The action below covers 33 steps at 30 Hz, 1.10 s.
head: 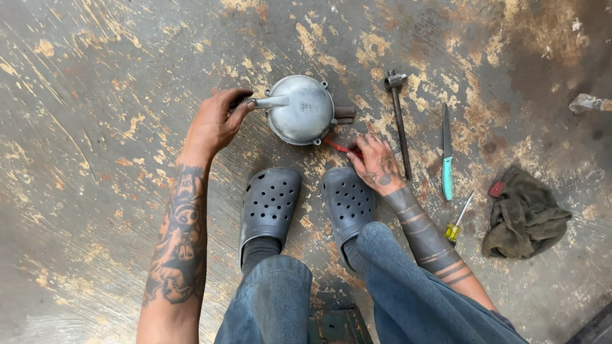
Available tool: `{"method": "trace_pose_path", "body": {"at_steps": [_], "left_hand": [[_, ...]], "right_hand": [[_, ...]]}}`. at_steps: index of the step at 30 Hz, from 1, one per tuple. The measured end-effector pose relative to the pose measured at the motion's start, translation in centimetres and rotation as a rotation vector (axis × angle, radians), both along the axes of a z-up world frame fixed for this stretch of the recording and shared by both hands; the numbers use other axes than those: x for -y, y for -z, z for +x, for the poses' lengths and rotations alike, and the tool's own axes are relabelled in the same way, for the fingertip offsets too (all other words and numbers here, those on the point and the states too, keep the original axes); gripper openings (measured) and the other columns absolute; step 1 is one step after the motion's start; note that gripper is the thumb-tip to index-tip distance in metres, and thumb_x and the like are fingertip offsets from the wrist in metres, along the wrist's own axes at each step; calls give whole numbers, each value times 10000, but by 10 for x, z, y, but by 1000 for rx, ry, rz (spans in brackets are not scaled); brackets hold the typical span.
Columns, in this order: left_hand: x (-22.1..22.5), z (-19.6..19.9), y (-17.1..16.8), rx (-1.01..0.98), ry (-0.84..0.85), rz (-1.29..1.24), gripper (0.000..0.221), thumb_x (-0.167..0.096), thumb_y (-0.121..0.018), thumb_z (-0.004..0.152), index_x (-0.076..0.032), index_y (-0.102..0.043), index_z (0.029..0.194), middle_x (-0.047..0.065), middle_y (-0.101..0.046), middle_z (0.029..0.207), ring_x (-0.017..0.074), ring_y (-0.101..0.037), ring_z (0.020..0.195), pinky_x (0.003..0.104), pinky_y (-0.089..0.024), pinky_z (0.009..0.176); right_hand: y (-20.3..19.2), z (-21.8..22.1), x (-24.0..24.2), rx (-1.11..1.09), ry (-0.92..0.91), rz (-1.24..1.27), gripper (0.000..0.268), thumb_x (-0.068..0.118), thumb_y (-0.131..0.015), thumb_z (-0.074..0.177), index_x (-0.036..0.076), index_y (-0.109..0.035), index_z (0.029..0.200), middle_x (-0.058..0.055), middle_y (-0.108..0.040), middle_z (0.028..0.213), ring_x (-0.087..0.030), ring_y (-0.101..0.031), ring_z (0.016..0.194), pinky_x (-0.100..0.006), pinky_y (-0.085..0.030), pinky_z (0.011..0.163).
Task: The person sits on the floor and cleans a motorcycle part using a knife, a wire brush, and a screwdriver. They scrape and scrub the nozzle and body of the part, then flip it over to clean the interior and exterior surfaces.
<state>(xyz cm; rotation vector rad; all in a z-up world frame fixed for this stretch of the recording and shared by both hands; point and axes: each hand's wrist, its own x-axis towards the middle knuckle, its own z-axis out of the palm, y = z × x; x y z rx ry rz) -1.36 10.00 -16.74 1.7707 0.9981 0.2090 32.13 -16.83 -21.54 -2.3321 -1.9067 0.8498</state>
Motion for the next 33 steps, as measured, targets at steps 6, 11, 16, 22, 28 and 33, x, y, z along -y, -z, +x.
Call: {"method": "trace_pose_path", "body": {"at_steps": [6,11,16,22,28,33], "left_hand": [[12,-1,14,-13,45,143,311,-277,-582,1086,-98,-653,1331,226,-688,1066,473,-675,1021,572,-546,865],[15,-1,6,-45,82,129,310,-275,-601,1064,-96,-629,1317,230,-677,1047,471,-683,985,578,-560,831],[24,9,-3,-114,147,55,333,-239,-550,1062,-69,-609,1342,243,-679,1067,453,-700,993,556,-568,848],[34,55,22,-284,287,304,659,-439,-560,1004,-99,-392,1543,197,-413,1470,384,-513,1286,537,-473,999],[43,88,30,-439,369,527,1133,-827,-695,779,-161,-311,1611,107,-307,1657,292,-521,1336,388,-555,734],[42,89,32,-462,359,499,1160,-815,-743,748,-152,-329,1604,90,-332,1652,283,-524,1338,400,-558,769]], "right_hand": [[-27,21,8,75,-59,39,223,371,-680,911,159,-718,972,-89,-698,911,-304,-711,950,-436,-562,837],[-68,16,11,-174,438,-67,141,134,-603,965,20,-666,1018,-204,-707,797,-318,-722,750,-380,-563,664],[-99,-25,-10,-323,531,-46,202,50,-562,986,-19,-618,1167,-191,-703,808,-289,-684,747,-376,-540,678],[-79,-51,-21,-131,291,117,461,93,-475,1078,104,-422,1536,-134,-633,883,-185,-502,576,-295,-402,473],[-59,-60,1,48,86,135,599,81,-538,1057,246,-362,1605,-14,-510,800,-109,-373,502,-255,-338,374],[-41,-63,-22,22,7,218,546,114,-480,1144,267,-303,1638,56,-383,780,-69,-309,513,-222,-311,366]]}}
